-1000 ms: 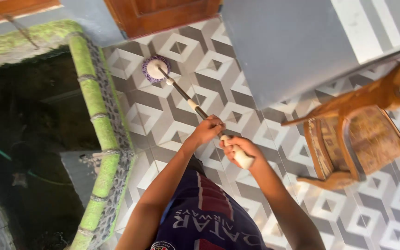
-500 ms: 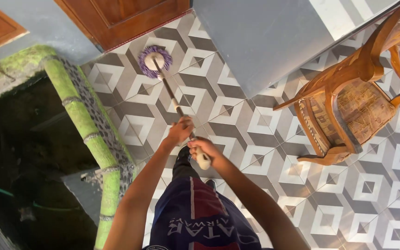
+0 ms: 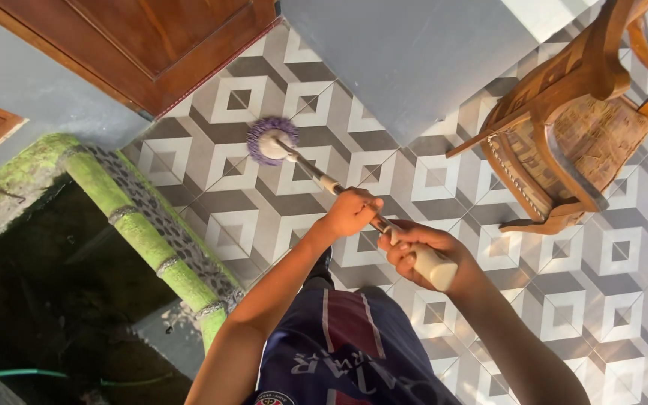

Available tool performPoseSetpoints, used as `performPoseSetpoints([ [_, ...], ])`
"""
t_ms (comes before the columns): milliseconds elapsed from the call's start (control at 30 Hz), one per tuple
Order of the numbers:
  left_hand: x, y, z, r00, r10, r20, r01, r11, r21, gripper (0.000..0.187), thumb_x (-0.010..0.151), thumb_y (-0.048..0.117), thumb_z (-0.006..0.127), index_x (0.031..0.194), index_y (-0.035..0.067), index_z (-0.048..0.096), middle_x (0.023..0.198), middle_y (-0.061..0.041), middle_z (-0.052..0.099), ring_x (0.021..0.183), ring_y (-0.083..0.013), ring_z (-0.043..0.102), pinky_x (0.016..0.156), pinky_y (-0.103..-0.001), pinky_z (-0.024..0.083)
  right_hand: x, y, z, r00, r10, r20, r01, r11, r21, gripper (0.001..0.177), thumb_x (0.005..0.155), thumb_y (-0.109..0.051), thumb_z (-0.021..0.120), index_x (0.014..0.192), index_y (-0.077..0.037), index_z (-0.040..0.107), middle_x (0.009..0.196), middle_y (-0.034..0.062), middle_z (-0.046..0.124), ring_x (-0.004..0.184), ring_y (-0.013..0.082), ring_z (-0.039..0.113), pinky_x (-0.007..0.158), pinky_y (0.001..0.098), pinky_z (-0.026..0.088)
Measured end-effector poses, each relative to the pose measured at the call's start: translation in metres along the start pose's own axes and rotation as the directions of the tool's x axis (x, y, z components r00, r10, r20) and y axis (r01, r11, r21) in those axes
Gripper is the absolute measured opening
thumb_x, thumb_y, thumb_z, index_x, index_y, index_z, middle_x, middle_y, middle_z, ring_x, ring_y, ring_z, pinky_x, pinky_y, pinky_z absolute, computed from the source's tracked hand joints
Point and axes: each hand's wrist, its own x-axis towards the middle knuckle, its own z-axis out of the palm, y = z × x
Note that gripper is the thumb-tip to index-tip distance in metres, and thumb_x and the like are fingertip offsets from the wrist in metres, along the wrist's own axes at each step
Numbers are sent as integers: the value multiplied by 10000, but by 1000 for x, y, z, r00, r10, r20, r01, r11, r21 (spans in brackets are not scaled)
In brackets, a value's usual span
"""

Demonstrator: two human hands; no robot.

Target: The person is mopping the floor in a bathroom and balcony area.

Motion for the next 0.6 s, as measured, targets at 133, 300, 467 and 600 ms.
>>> performPoseSetpoints([
  [133,-13,-41,-35,993,105,59,-103,994,-29,392,1015,329,519,780,37,635,715,-133,607,697,-350,609,648,-443,469,38,10,17,999,-52,11,53,976,-209,500,929,-23,553,1421,-105,525,1051,113,579,760,102,584,604,238,507],
  [300,-35,-102,-75,1000,2,4,-2,993,114,359,954,345,510,782,59,641,772,-114,627,811,-313,611,774,-429,477,127,8,-4,991,-31,134,96,850,-518,626,930,-60,557,1538,-113,419,994,88,511,759,127,563,602,298,505],
  [467,-59,-178,-43,994,-60,-88,96,865,493,366,964,369,465,861,104,695,943,-83,705,1045,-341,636,924,-461,457,217,21,-116,984,-123,-129,57,901,-429,464,920,-139,613,1350,-85,447,919,93,619,657,161,598,530,333,549],
  [600,-50,-196,5,986,-146,-78,154,631,760,418,944,384,439,894,162,789,1007,-76,759,1163,-438,587,981,-618,324,172,28,-152,948,-203,-245,62,873,-484,254,874,-113,701,1083,-34,581,822,63,629,608,152,592,503,307,523],
])
